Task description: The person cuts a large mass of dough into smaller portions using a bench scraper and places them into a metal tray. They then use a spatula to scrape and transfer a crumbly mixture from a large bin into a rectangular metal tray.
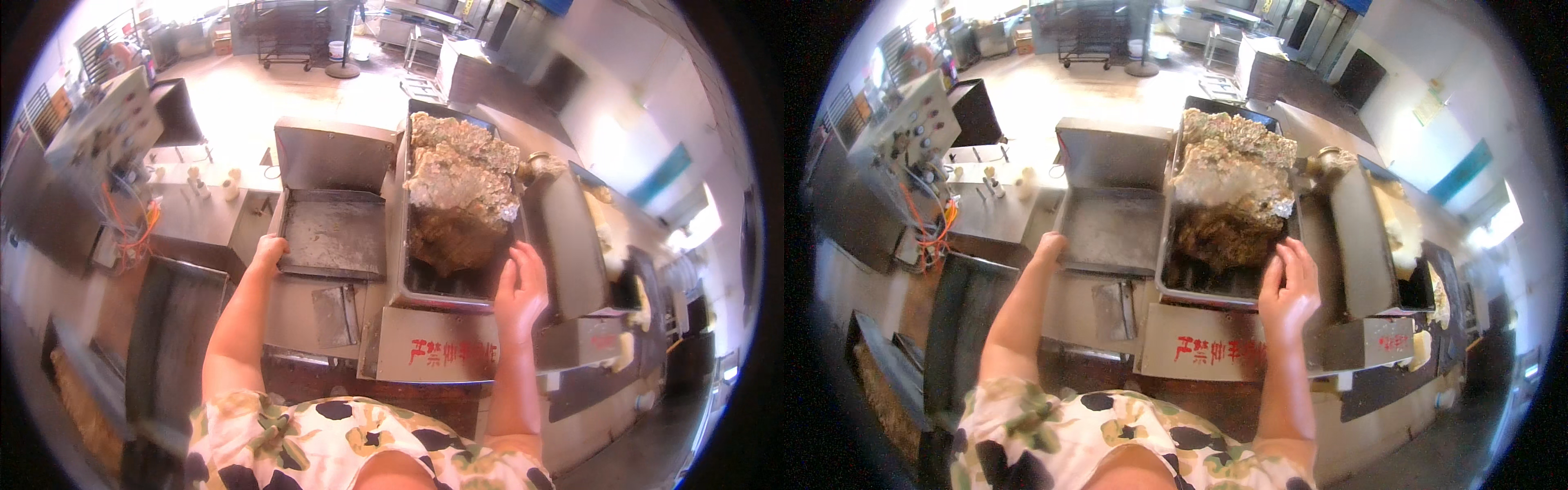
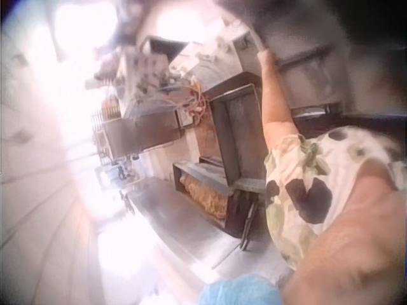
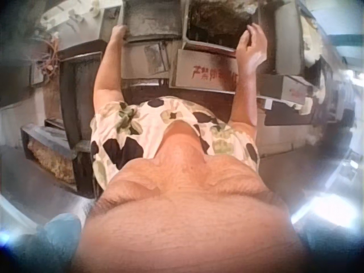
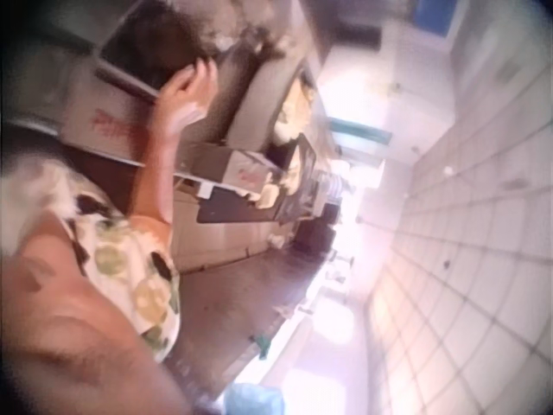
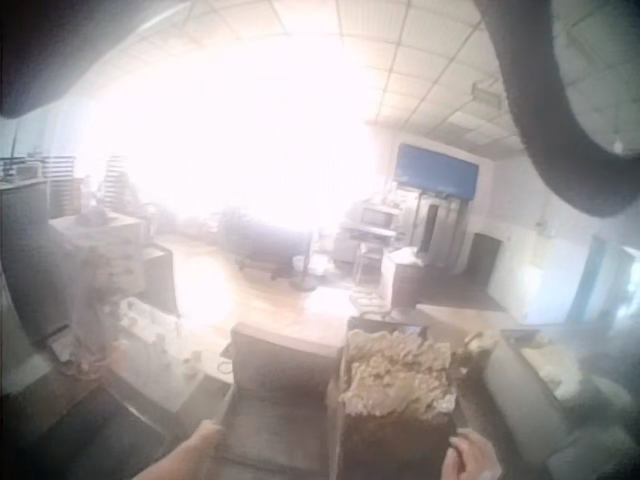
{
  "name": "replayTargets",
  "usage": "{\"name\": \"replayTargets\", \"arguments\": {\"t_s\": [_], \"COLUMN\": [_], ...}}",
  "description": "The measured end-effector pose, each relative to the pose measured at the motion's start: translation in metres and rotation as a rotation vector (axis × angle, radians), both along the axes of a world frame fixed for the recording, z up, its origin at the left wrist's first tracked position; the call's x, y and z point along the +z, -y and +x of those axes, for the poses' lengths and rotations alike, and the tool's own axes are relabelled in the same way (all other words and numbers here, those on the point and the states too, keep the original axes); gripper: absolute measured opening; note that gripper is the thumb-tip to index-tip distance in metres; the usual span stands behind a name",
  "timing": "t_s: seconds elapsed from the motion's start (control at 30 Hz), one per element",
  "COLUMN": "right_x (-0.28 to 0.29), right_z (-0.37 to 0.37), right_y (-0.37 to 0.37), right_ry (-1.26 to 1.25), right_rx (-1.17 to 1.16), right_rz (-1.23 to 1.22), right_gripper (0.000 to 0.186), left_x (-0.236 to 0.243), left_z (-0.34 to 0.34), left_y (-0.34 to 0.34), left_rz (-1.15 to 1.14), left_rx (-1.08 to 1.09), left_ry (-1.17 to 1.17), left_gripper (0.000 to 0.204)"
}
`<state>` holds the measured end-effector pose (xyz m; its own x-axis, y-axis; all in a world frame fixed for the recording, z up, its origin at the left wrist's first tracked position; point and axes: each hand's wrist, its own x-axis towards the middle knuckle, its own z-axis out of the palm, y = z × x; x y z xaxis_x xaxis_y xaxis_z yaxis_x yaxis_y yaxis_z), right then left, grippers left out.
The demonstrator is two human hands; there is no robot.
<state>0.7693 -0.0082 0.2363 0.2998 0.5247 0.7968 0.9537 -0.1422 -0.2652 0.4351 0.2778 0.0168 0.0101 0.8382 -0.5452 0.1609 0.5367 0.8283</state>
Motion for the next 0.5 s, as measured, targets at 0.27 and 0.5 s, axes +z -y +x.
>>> {"name": "replayTargets", "arguments": {"t_s": [0.27,0.5], "right_x": [0.006,0.009], "right_z": [0.008,0.026], "right_y": [-0.010,-0.011], "right_ry": [-0.024,-0.007], "right_rx": [0.027,0.020], "right_rz": [0.047,0.011], "right_gripper": [0.011,0.014], "left_x": [0.017,0.207], "left_z": [0.057,0.235], "left_y": [-0.057,-0.069], "left_rz": [0.674,0.990], "left_rx": [-0.215,-0.373], "left_ry": [-0.783,0.137], "left_gripper": [0.039,0.039]}}
